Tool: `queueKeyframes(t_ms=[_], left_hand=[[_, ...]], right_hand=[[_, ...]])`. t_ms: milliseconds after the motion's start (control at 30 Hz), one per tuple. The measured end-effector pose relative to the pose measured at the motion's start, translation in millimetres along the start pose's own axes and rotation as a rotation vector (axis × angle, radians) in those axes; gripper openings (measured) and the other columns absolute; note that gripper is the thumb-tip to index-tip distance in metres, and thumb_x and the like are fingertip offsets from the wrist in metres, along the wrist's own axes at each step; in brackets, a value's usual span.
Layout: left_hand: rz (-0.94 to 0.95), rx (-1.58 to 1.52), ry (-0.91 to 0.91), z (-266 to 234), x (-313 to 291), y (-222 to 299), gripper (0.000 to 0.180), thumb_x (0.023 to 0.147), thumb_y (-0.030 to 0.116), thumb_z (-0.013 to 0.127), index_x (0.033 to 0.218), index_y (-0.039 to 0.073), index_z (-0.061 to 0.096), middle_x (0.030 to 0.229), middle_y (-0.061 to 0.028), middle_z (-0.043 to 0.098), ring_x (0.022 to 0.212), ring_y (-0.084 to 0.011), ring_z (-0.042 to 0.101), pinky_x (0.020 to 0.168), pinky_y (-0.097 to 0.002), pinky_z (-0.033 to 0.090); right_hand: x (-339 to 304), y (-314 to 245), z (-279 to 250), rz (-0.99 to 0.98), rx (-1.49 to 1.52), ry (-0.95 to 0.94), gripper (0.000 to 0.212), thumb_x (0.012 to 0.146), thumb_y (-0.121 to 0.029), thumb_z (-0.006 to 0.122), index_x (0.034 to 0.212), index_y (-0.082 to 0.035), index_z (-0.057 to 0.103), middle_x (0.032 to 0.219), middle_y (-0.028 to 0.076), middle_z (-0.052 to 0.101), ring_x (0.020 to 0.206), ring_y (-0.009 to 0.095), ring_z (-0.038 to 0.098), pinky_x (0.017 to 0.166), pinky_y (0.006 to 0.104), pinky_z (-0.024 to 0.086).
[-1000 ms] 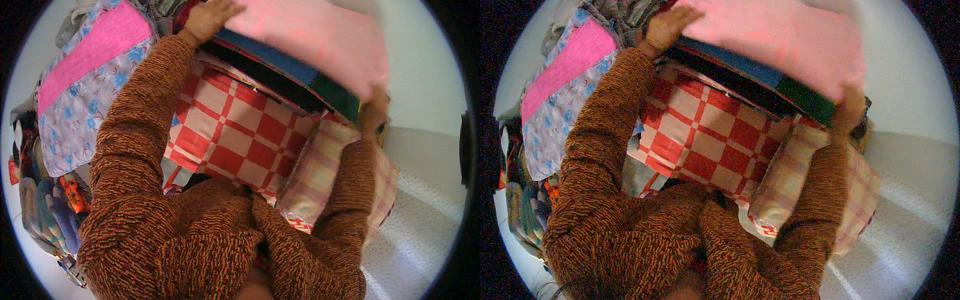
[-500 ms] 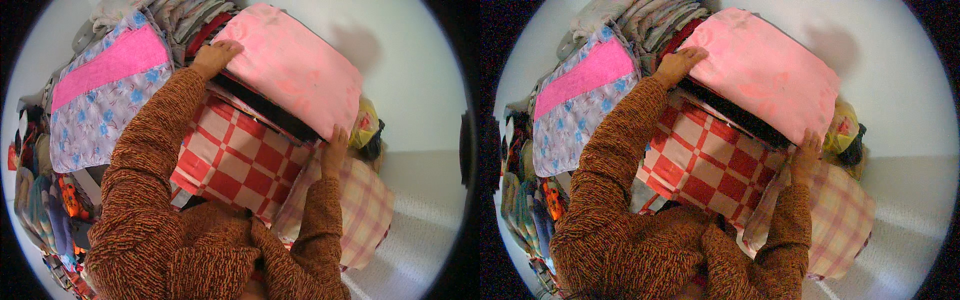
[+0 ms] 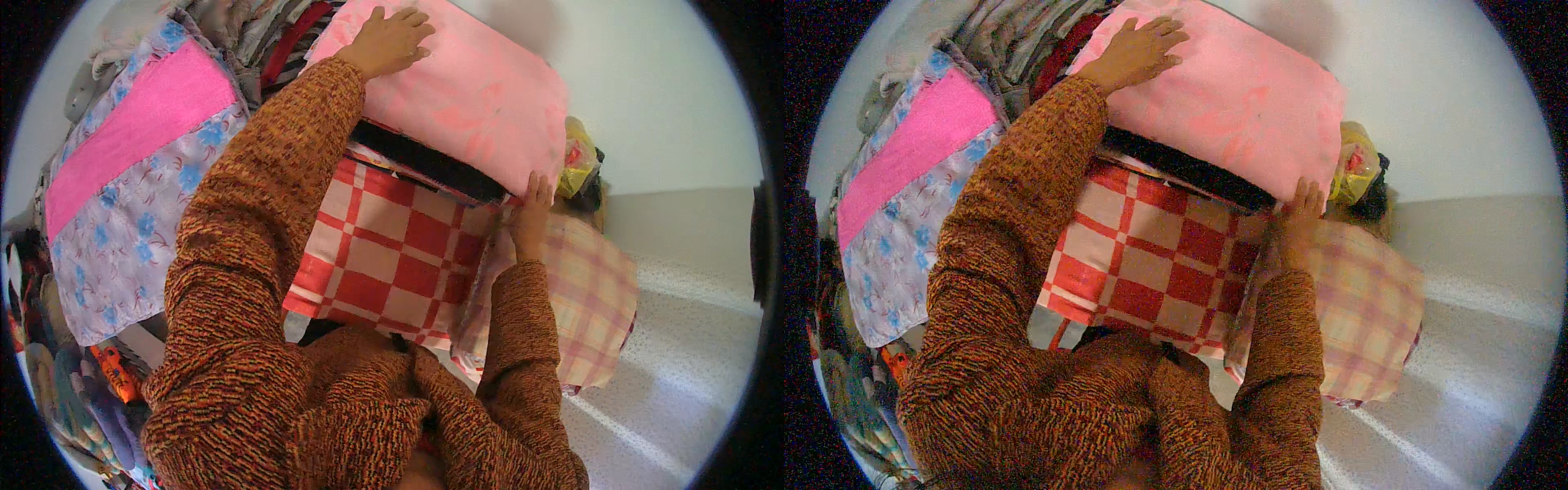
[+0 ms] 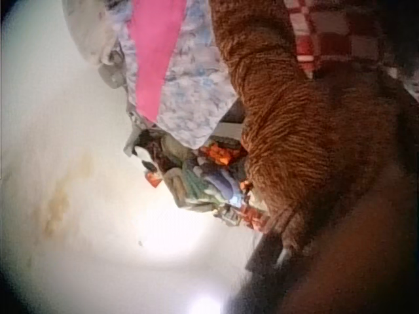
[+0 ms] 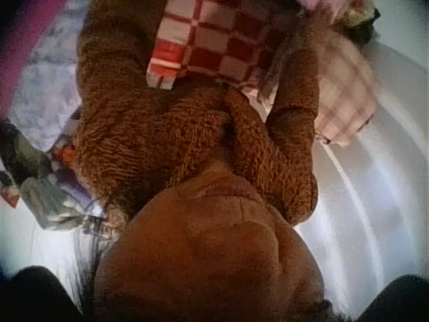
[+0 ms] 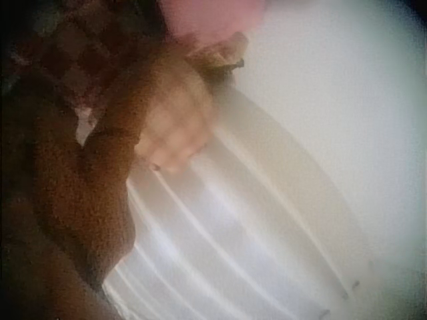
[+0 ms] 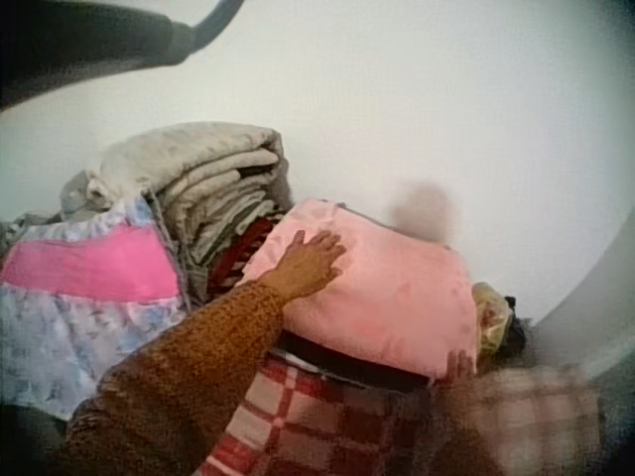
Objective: The person folds various pieces of fabric and clothing by hand and stacks them on a table. They handle multiple items including plaid, floral, and solid-colored fabrics, folding each one and placing it on top of the growing pile.
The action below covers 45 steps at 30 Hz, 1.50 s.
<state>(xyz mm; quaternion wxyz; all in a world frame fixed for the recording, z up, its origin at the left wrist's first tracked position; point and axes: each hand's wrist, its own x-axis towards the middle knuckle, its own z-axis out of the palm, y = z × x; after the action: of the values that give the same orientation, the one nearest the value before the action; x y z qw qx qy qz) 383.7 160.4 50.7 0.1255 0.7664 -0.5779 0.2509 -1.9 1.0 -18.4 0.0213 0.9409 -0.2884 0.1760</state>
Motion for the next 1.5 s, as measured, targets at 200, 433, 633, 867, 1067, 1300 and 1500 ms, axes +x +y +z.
queueKeyframes(t_ms=[200, 433, 633, 867, 1067, 1300, 1500], left_hand=[[-0.053, 0.075, -0.192, 57, 20, -40, 0.039, 0.091, 0.039, 0.044, 0.128, 0.027, 0.048, 0.142, 0.0010, 0.034, 0.128, -0.0215, 0.033, 0.092, -0.0558, 0.034], [-0.458, 0.037, -0.178, 80, 10, -67, 0.053, 0.089, 0.049, 0.042, 0.133, 0.020, 0.042, 0.140, -0.0044, 0.037, 0.129, -0.0302, 0.033, 0.100, -0.0531, 0.033], [-0.571, -0.059, -0.044, 75, -8, -66, 0.056, 0.086, 0.057, 0.042, 0.127, 0.019, 0.046, 0.139, -0.0025, 0.037, 0.122, -0.0330, 0.039, 0.087, -0.0650, 0.035], [-0.632, -0.185, -0.098, 58, -27, -60, 0.056, 0.086, 0.052, 0.041, 0.133, 0.021, 0.040, 0.140, -0.0045, 0.035, 0.122, -0.0382, 0.037, 0.091, -0.0608, 0.037], [-0.659, -0.185, -0.138, 46, -31, -48, 0.055, 0.088, 0.048, 0.039, 0.134, 0.020, 0.037, 0.144, -0.0043, 0.028, 0.120, -0.0422, 0.037, 0.091, -0.0602, 0.038], [-0.613, -0.090, -0.181, 50, -51, -40, 0.057, 0.090, 0.048, 0.038, 0.138, 0.018, 0.032, 0.146, -0.0083, 0.025, 0.122, -0.0436, 0.037, 0.094, -0.0581, 0.036], [-0.569, 0.125, -0.150, 20, -68, 16, 0.047, 0.090, 0.040, 0.042, 0.129, 0.015, 0.044, 0.136, -0.0131, 0.041, 0.122, -0.0353, 0.041, 0.094, -0.0535, 0.038]], right_hand=[[-5, 3, 5, 0.057, 0.018, -0.092, 0.076, 0.071, 0.002, 0.054, 0.141, -0.006, 0.025, 0.140, 0.026, 0.028, 0.129, 0.043, 0.026, 0.107, 0.0483, 0.023], [3, -7, -16, 0.055, -0.131, -0.234, 0.070, 0.074, -0.004, 0.054, 0.139, -0.011, 0.029, 0.139, 0.019, 0.034, 0.127, 0.036, 0.034, 0.101, 0.0456, 0.032], [91, -28, -66, 0.164, 0.116, -0.398, 0.049, 0.083, -0.037, 0.059, 0.123, -0.010, 0.051, 0.104, 0.014, 0.060, 0.098, 0.030, 0.055, 0.081, 0.0427, 0.045], [130, -76, 4, 0.100, 0.268, 0.026, 0.051, 0.074, -0.042, 0.068, 0.114, -0.012, 0.059, 0.085, 0.011, 0.063, 0.080, 0.027, 0.059, 0.074, 0.0388, 0.046], [136, -79, 7, 0.368, 0.499, -0.032, 0.036, 0.070, -0.041, 0.071, 0.096, -0.015, 0.068, 0.076, 0.006, 0.064, 0.073, 0.022, 0.061, 0.068, 0.0353, 0.046], [132, -80, 17, 0.316, 0.462, 0.038, 0.021, 0.073, -0.032, 0.068, 0.086, -0.017, 0.068, 0.075, 0.003, 0.065, 0.071, 0.023, 0.060, 0.064, 0.0354, 0.045], [82, -81, 1, 0.150, 0.669, 0.240, 0.012, 0.081, -0.016, 0.058, 0.085, -0.005, 0.061, 0.086, 0.012, 0.063, 0.082, 0.030, 0.060, 0.073, 0.0386, 0.048]])
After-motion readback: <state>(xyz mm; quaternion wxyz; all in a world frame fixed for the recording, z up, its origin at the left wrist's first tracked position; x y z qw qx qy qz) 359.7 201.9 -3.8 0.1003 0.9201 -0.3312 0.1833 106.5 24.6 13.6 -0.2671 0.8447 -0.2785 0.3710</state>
